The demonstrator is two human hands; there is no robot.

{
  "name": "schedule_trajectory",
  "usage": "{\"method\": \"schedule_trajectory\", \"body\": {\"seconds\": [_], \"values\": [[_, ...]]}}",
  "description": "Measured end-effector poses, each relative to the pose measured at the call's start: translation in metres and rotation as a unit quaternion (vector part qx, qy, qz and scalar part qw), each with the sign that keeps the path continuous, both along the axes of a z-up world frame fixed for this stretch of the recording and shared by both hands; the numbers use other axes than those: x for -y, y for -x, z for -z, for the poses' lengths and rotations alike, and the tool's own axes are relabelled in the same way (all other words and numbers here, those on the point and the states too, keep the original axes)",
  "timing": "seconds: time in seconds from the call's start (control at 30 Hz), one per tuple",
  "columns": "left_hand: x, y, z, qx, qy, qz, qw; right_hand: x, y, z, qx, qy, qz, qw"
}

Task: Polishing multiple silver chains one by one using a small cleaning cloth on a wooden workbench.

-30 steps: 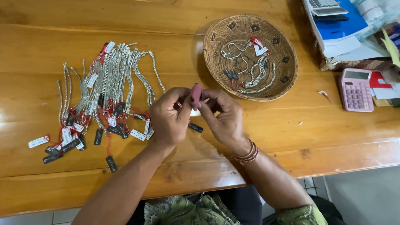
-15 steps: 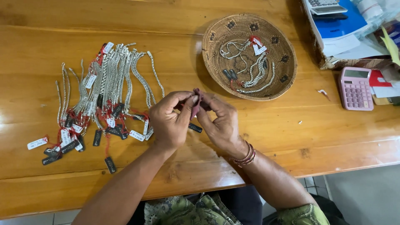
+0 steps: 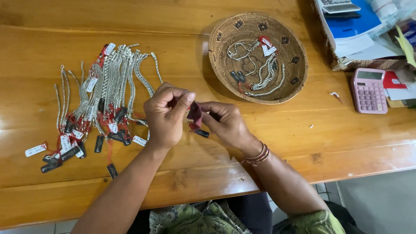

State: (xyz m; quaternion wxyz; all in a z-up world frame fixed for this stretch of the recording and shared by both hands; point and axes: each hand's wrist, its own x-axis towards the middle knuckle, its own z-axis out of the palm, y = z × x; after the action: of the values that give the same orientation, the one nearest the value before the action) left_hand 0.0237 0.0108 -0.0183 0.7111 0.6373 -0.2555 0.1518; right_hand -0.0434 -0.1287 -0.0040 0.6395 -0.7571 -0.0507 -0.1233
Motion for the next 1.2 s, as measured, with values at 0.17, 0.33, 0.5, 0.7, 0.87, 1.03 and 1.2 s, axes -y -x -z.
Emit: {"method": "schedule_trajectory", "body": {"seconds": [0.17, 0.33, 0.5, 0.7, 0.87, 1.03, 1.2], "values": [[0.004, 0.006, -0.007, -0.057, 0.008, 0.076, 0.995, 0.027, -0.004, 0.029, 0.006, -0.123, -0.063, 0.99], [0.003, 0.009, -0.01, -0.027, -0.01, 0.067, 0.997, 0.02, -0.003, 0.009, 0.011, -0.116, -0.067, 0.991], [-0.005, -0.005, -0.001, -0.029, 0.007, 0.052, 0.998, 0.015, -0.003, -0.004, -0.039, -0.098, -0.107, 0.989], [0.005, 0.007, -0.005, -0.034, 0.01, 0.08, 0.996, 0.027, -0.004, 0.016, -0.014, -0.104, -0.07, 0.992], [-0.002, -0.002, -0.004, -0.023, 0.007, 0.04, 0.999, 0.03, -0.01, 0.016, -0.012, -0.011, -0.092, 0.996], [0.003, 0.007, -0.01, -0.047, 0.023, 0.077, 0.996, 0.023, -0.008, 0.013, 0.0, -0.072, -0.078, 0.994], [0.0, 0.006, -0.015, -0.007, -0.002, 0.033, 0.999, 0.019, -0.004, -0.003, 0.006, -0.026, -0.061, 0.998]]}}
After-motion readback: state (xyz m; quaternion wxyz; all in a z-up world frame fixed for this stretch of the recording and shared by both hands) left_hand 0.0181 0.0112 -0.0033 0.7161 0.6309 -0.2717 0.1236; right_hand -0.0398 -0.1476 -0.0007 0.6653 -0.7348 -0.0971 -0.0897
